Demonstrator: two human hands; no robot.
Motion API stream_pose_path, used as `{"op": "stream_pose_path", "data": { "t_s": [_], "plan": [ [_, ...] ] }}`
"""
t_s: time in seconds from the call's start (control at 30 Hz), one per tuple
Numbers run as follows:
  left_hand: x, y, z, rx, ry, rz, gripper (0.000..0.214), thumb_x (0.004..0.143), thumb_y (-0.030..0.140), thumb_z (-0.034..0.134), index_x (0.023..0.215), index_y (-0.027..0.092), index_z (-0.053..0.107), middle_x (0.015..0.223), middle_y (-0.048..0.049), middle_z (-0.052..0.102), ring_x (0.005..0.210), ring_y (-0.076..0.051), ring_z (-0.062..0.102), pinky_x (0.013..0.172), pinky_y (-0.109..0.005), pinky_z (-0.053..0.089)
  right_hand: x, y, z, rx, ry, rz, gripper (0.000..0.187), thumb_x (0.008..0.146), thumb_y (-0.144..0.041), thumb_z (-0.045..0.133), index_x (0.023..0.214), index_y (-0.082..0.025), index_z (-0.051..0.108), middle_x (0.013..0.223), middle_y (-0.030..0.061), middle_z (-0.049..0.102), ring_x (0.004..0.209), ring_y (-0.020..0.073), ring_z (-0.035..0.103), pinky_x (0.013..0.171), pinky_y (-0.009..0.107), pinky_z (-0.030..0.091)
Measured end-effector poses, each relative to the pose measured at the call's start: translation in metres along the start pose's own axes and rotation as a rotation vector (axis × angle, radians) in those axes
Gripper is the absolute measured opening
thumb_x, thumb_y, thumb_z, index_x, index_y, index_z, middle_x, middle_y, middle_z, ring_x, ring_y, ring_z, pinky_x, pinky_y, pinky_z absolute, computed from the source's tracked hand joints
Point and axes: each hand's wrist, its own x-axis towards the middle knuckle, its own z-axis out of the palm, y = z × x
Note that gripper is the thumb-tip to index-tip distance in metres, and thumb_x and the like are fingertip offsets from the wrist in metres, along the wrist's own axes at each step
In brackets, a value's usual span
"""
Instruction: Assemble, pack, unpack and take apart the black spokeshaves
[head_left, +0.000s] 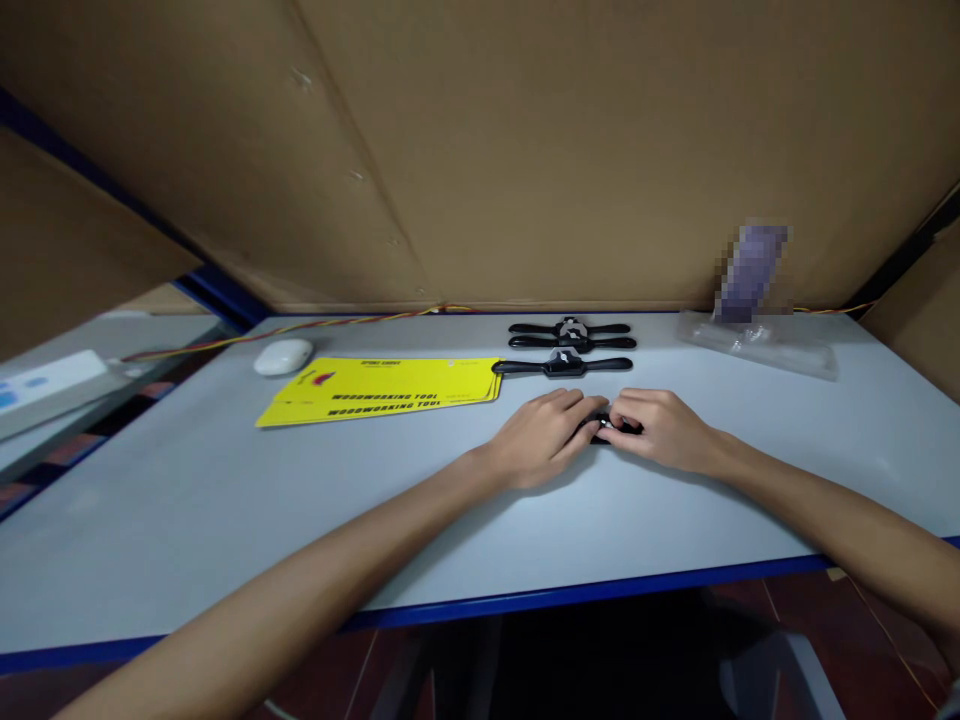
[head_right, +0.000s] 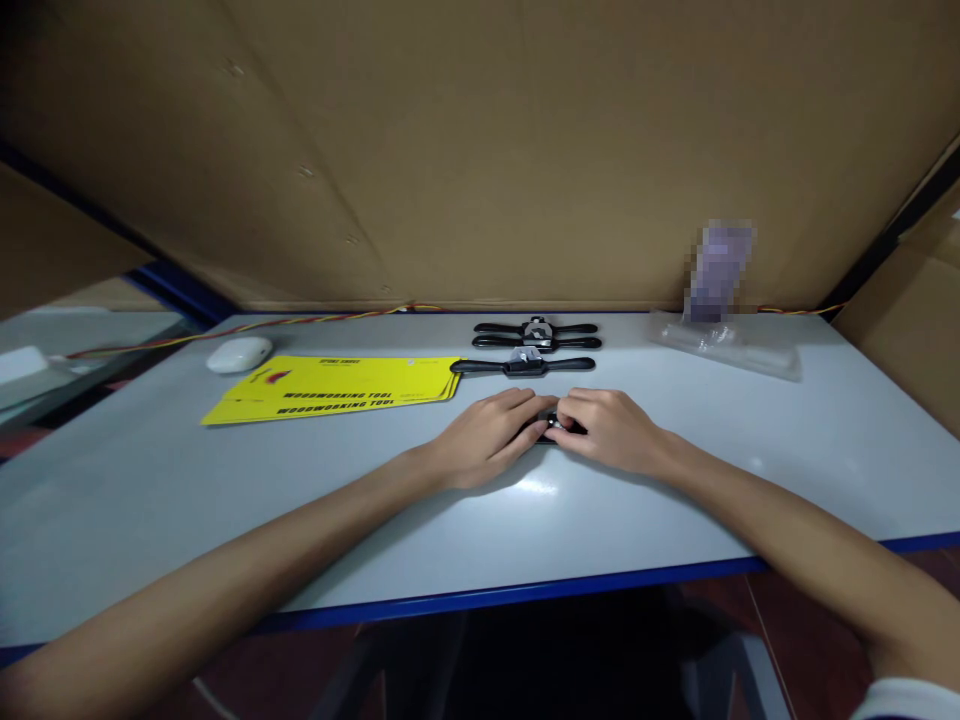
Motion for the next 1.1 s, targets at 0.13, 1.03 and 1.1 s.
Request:
{"op": "stream_pose_path", "data": {
  "t_s": [0.13,1.03,1.1],
  "plan": [
    [0.0,-0.001,0.0,0.02,-0.018,0.006,0.039,0.107,0.03,0.034,0.129,0.015,0.063,0.102,-0.011,0.069,0.091,-0.026,0.065,0.083,-0.041,0.054,-0.001,-0.002,-0.002,-0.01,-0.012,-0.058,0.02,0.094,-0.026,0.063,0.077,-0.022,0.053,0.071,-0.0026,0.053,0.063,0.0131,0.042,0.063,0.03,0.034],
    [0.0,0.0,-0.001,0.037,-0.032,-0.003,0.033,0.108,0.028,0.034,0.119,0.016,0.062,0.102,-0.0108,0.067,0.093,-0.026,0.063,0.084,-0.04,0.053,0.0,-0.001,-0.009,0.186,-0.086,-0.003,0.026,0.094,-0.021,0.062,0.115,-0.017,0.076,0.07,-0.0059,0.049,0.061,0.0112,0.044,0.064,0.029,0.038],
    [0.0,0.001,-0.002,0.038,-0.036,-0.003,0.032,0.108,0.028,0.035,0.12,0.016,0.062,0.102,-0.0104,0.067,0.092,-0.026,0.063,0.083,-0.04,0.053,0.0,0.0,-0.008,0.205,-0.074,0.0,0.026,0.093,-0.021,0.062,0.115,-0.016,0.076,0.07,-0.0055,0.05,0.061,0.0112,0.044,0.064,0.029,0.039]
  ]
}}
